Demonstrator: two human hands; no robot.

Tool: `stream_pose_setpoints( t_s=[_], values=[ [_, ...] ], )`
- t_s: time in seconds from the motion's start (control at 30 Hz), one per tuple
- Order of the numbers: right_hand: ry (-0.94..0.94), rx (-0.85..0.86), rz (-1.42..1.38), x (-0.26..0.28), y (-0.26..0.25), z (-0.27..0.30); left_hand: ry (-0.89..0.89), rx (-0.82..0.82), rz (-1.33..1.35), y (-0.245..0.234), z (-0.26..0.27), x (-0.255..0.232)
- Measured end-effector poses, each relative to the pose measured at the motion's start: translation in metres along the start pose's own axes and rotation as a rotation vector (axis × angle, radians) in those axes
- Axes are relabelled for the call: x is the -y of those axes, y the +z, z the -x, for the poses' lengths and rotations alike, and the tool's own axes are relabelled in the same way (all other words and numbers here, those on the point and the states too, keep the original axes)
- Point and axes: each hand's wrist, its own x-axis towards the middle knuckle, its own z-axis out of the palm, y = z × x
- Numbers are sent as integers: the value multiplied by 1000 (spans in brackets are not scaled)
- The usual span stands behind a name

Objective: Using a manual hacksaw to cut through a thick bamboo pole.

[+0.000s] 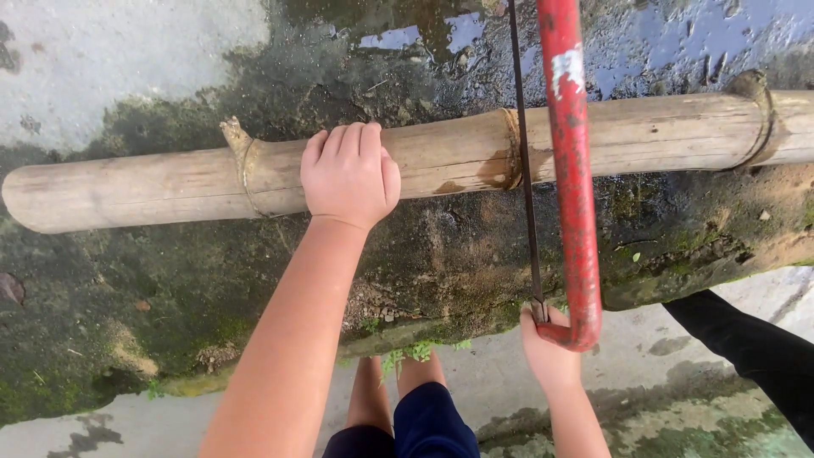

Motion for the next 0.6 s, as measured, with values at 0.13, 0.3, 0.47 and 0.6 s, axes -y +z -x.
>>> stream_pose_setpoints(
  t_s=[0.13, 0.3, 0.47, 0.6],
  values=[
    [236, 33, -46, 31, -9, 6, -79, -54, 12, 1, 1, -4],
    [-54, 121, 172, 3, -13, -22, -46, 10, 6, -2, 1, -1],
    [82, 148, 8, 3, -4, -8, -39, -63, -55, -2, -1, -6],
    [248, 159, -183, 3, -14, 4, -38, -129, -74, -6, 1, -11]
  ],
)
